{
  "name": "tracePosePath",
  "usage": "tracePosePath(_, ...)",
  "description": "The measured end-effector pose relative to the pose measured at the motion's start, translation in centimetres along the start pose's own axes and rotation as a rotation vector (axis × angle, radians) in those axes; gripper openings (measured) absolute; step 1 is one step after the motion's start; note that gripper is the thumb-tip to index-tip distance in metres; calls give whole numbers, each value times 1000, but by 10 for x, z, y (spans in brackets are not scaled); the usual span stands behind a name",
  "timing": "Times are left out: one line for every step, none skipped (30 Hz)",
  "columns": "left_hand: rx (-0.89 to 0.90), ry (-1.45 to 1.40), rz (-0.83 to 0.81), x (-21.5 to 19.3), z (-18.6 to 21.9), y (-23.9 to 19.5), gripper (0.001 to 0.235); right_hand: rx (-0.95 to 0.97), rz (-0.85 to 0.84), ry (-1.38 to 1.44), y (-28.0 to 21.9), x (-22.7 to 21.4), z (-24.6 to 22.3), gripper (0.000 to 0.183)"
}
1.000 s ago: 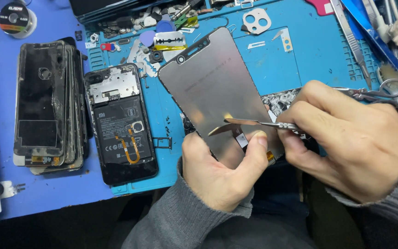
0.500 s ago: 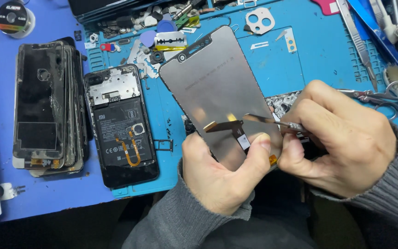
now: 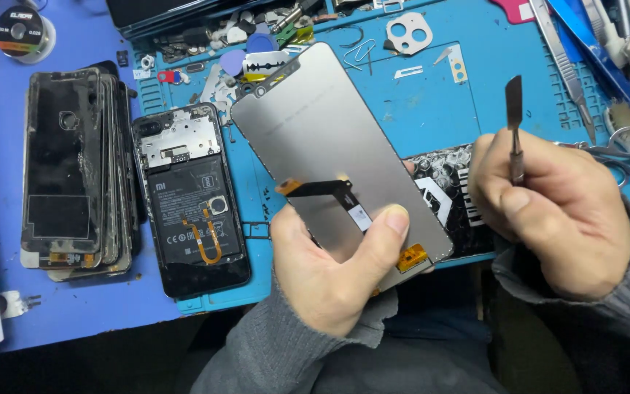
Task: Scraping adhesive residue from a smartphone screen assembly using a metal pry tool
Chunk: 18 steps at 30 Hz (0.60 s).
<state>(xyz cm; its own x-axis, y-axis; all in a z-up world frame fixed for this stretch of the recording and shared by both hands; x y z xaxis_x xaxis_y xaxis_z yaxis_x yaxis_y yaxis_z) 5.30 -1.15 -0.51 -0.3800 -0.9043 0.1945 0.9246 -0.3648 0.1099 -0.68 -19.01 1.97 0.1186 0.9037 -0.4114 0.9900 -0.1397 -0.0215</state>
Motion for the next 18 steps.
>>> tracePosePath(18,-66,-27,0,1,1,28,51,-5,72,0,-1,7,30)
tracePosePath(35,-131,-53,1,2,3,33,102,-10,143,0,-2,14,26)
tracePosePath(33,-131,-52,0,2,3,33,103,-12,144,0,-3,13,26)
tracePosePath(14,-160,-35,-1,1,4,36,108,-12,73,1,-3,13,33)
tracePosePath(-4,-189,-18,-2,0,5,39,112,-11,2,2,-4,12,39)
tracePosePath(-5,-188,-16,-2,0,5,39,113,-13,3,2,-3,14,39)
tracePosePath(-16,-188,-8,-3,0,5,38,110,35,-53,1,-3,16,36)
tracePosePath(-28,-189,-1,-3,0,5,38,106,83,-109,1,-4,18,33)
tracePosePath(-29,-189,0,-3,0,5,38,107,83,-108,1,-5,20,33)
tracePosePath(-34,-199,6,-3,0,5,38,120,136,-123,1,-9,23,22)
tracePosePath(-40,-210,12,-3,-1,4,37,132,191,-140,0,-12,26,14)
tracePosePath(-40,-211,11,-2,-2,4,37,134,191,-141,1,-11,20,14)
tracePosePath(-32,-234,12,-2,-4,3,37,194,241,-53,1,-13,17,15)
tracePosePath(-23,-258,13,-2,-5,3,37,254,289,36,2,-15,15,30)
tracePosePath(-22,-257,14,-2,-4,3,37,253,288,36,3,-17,5,30)
tracePosePath(-34,-251,15,-1,-3,2,37,294,250,-37,5,-18,-2,48)
tracePosePath(-46,-245,15,-1,-3,2,37,334,212,-111,7,-18,-10,66)
tracePosePath(-45,-246,15,-1,-2,2,37,333,212,-112,2,-20,-5,66)
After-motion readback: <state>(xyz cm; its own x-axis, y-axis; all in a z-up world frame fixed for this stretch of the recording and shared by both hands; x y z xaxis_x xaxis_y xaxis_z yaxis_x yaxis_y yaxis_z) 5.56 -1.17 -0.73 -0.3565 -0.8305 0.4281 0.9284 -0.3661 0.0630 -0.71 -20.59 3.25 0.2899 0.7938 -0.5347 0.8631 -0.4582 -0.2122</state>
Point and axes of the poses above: each hand's wrist, its own y-axis towards the middle knuckle, its own x-axis out of the palm, z = x × y, the point moved 5 cm from there along y, towards the middle knuckle, and after that the axes turned 12 degrees about x, right-handed, at the moved point
